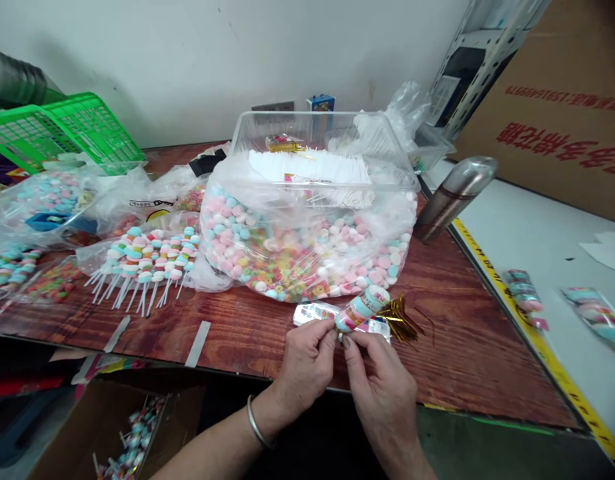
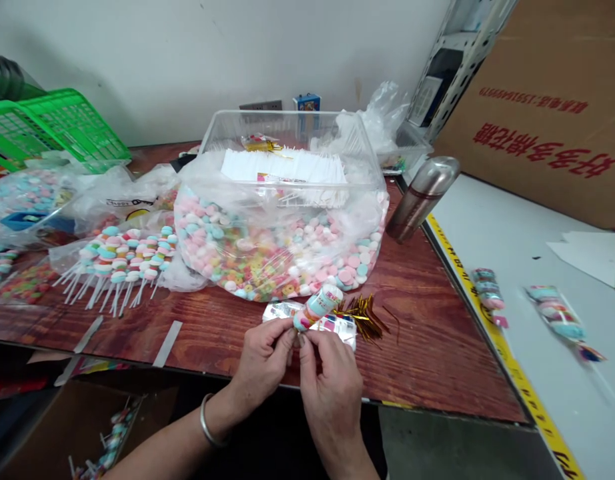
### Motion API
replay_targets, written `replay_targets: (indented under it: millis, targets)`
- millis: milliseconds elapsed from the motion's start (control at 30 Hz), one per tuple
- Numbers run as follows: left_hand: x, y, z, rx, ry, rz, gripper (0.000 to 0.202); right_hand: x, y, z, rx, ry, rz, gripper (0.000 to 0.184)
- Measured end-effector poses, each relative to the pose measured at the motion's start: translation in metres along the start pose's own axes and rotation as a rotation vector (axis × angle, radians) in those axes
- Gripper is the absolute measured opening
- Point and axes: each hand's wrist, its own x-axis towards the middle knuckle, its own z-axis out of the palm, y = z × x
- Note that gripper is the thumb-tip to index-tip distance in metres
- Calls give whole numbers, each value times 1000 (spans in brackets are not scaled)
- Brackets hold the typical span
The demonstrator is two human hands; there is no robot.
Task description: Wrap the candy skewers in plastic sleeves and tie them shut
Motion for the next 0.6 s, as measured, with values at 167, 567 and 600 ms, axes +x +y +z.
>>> replay_targets:
  millis: [167, 567, 600]
  targets:
    - [1, 5, 1, -166, -2, -88, 25, 3, -7, 1, 19, 77, 30, 12]
    - [5, 32, -52, -391, -425, -20, 71, 16, -33, -45, 127, -85, -137, 9]
    - [4, 32, -54, -250, -423, 13, 65, 15, -36, -48, 142, -90, -139, 9]
